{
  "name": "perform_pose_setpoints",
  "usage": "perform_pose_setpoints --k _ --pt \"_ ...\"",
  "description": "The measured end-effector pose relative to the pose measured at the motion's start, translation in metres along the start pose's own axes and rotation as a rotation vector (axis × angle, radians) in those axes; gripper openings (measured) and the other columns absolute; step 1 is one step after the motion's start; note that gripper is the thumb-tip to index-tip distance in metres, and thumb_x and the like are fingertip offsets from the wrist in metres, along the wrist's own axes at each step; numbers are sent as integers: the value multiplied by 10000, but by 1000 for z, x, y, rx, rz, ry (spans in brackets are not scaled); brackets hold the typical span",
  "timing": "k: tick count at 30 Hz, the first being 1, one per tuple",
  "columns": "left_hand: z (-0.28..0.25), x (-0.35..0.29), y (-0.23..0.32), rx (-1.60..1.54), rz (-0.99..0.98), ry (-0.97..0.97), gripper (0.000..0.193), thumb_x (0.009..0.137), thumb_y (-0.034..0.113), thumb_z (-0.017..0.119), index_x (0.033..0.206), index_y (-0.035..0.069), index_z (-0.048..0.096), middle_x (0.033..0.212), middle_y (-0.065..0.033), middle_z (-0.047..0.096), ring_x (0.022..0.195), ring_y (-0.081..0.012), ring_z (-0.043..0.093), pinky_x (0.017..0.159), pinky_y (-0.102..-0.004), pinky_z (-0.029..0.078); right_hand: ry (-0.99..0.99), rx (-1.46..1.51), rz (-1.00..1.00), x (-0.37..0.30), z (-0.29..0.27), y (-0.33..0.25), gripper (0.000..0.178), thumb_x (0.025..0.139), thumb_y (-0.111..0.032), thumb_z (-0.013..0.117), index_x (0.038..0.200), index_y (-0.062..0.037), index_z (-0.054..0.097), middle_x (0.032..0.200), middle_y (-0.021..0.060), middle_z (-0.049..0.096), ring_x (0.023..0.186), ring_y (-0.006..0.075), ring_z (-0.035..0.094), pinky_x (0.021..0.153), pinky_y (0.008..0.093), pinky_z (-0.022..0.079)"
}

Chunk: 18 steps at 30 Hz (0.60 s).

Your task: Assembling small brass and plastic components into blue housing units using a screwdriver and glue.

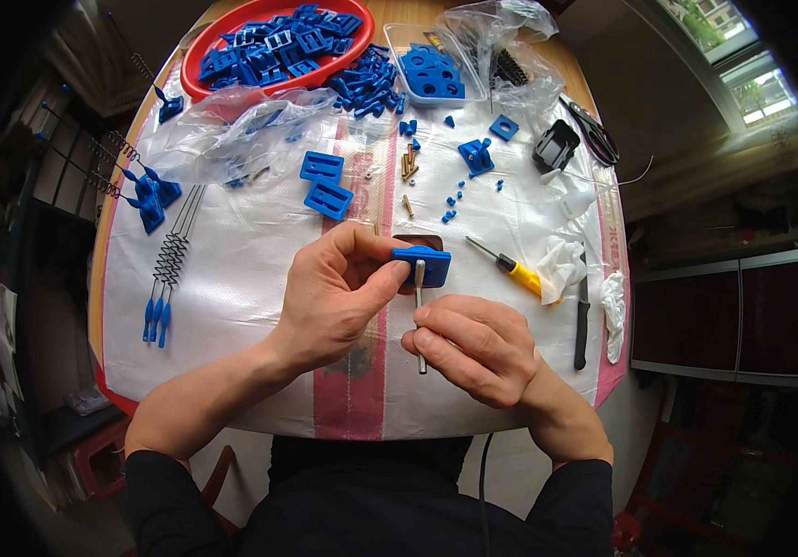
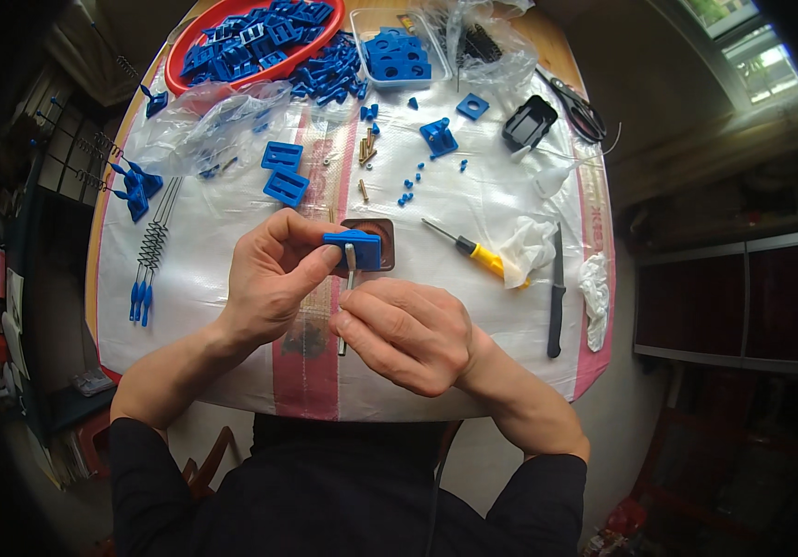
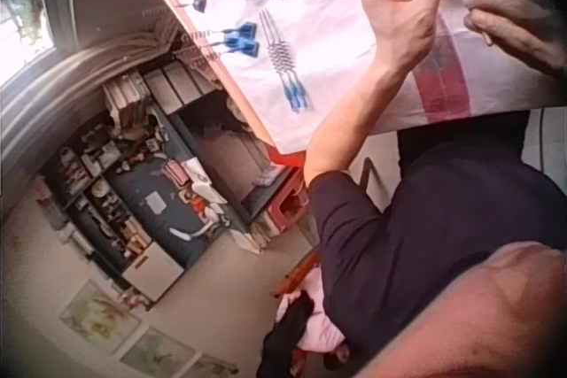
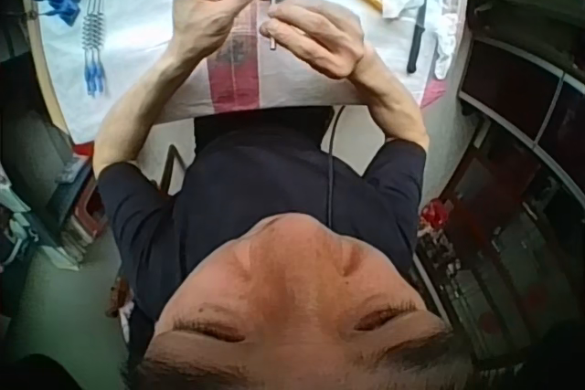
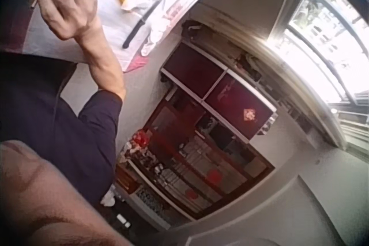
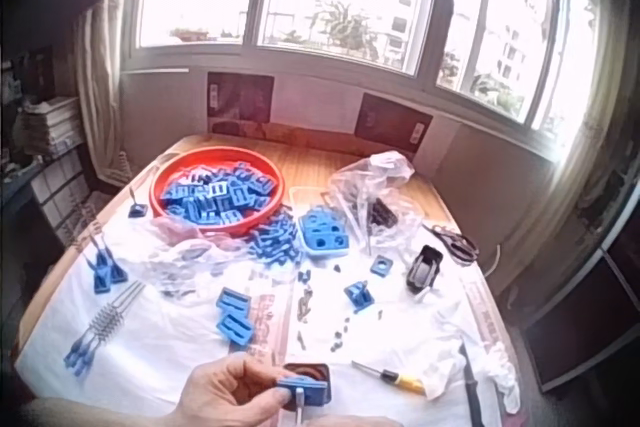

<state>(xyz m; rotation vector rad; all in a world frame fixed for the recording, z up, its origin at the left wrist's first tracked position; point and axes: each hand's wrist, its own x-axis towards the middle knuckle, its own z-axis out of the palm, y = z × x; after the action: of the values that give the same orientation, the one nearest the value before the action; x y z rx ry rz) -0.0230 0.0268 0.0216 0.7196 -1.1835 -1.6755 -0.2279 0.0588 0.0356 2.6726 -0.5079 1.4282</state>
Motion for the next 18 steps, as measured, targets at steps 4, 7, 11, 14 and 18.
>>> perform_pose_setpoints --k 4,7,11,14,18 --pt "3 -3 -3 19 73 17 137 1019 -4 659 1152 -19 628 1110 -96 732 1005 -110 708 893 -265 585 12 -17 20 3 2 -5 335 745 14 768 1065 74 692 1019 200 701 841 302 727 699 381 633" --pt "3 -5 -3 22 111 26 146 1013 -15 663 1155 -16 627 1109 -90 728 1013 -108 702 903 -269 581 14 -36 47 2 4 -7 333 744 9 775 1061 66 693 1019 193 702 857 301 726 716 382 632" --pt "2 -6 -4 56 154 28 159 1007 -32 660 1160 -19 620 1119 -90 715 1032 -111 695 921 -276 578 13 -105 109 0 5 -7 334 745 -1 795 1057 61 694 1011 185 704 870 299 725 717 383 628" --pt "1 -6 -1 0 142 23 163 1005 -44 656 1161 -24 612 1139 -96 706 1053 -114 687 936 -284 575 82 -87 166 -3 8 -8 332 759 38 818 1064 61 688 1001 186 710 829 305 730 672 373 623" --pt "-3 -7 0 -8 120 2 157 1007 -45 652 1156 -28 607 1159 -103 701 1064 -120 685 943 -289 572 103 3 318 -8 6 -12 402 797 74 822 1146 38 627 1038 199 732 820 304 751 658 361 625"
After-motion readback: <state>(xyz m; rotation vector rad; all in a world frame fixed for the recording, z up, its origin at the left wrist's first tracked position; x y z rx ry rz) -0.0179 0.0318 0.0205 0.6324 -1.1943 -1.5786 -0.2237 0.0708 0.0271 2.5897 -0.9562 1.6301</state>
